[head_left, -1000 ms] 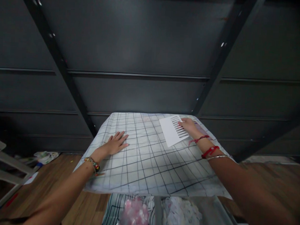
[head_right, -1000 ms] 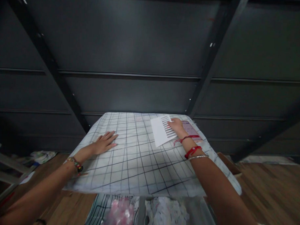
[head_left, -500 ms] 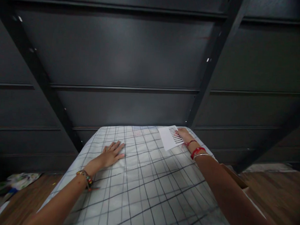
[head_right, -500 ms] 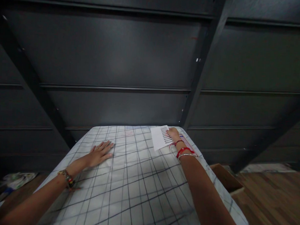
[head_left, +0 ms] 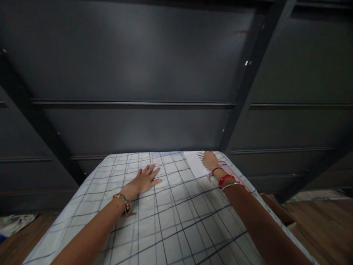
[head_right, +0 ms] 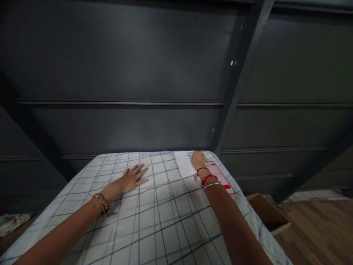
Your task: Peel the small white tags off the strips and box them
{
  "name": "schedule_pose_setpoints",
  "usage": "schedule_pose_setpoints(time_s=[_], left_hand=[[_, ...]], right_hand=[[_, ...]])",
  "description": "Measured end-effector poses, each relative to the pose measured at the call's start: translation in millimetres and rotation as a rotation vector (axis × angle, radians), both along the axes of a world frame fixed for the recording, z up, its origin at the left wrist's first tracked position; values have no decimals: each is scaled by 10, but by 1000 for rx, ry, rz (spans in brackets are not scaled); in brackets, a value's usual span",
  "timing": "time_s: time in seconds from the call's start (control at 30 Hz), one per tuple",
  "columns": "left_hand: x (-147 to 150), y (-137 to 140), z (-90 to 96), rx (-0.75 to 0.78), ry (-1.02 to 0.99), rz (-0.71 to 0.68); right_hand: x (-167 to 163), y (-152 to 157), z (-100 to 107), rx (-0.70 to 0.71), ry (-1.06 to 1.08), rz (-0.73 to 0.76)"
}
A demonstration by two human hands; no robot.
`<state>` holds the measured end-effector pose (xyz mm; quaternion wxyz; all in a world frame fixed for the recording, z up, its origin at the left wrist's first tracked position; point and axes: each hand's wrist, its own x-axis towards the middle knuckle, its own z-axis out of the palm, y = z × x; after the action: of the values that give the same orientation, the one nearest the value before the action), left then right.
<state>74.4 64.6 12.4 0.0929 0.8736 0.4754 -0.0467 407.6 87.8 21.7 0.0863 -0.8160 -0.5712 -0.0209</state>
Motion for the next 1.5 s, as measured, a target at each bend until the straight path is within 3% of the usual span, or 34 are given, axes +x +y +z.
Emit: schedule_pose_setpoints(time_s=[0.6, 0.83, 1.0, 1.13, 1.27, 1.37, 1.5], left_hand=[[-201, -142, 8, 3, 47, -6], [-346, -271, 87, -1, 41, -55], [-530, -677, 229, -10, 3, -162], [-574, -1371, 277, 158, -161, -484], [-545, -2081, 120, 257, -254, -756], [-563, -2389, -52, 336, -293, -801], [-635, -2579, -185, 448, -289, -857]], right_hand=[[-305, -231, 115, 43, -52, 105], [-249, -483, 403, 36, 35, 303], [-352, -1105, 525, 34, 125, 578], [-564, -1972, 412, -21, 187, 872], [-764, -2725, 219, -78, 194, 1099], [-821, -3068, 74, -37, 165, 1113], [-814, -3387, -107, 43, 92, 1048]])
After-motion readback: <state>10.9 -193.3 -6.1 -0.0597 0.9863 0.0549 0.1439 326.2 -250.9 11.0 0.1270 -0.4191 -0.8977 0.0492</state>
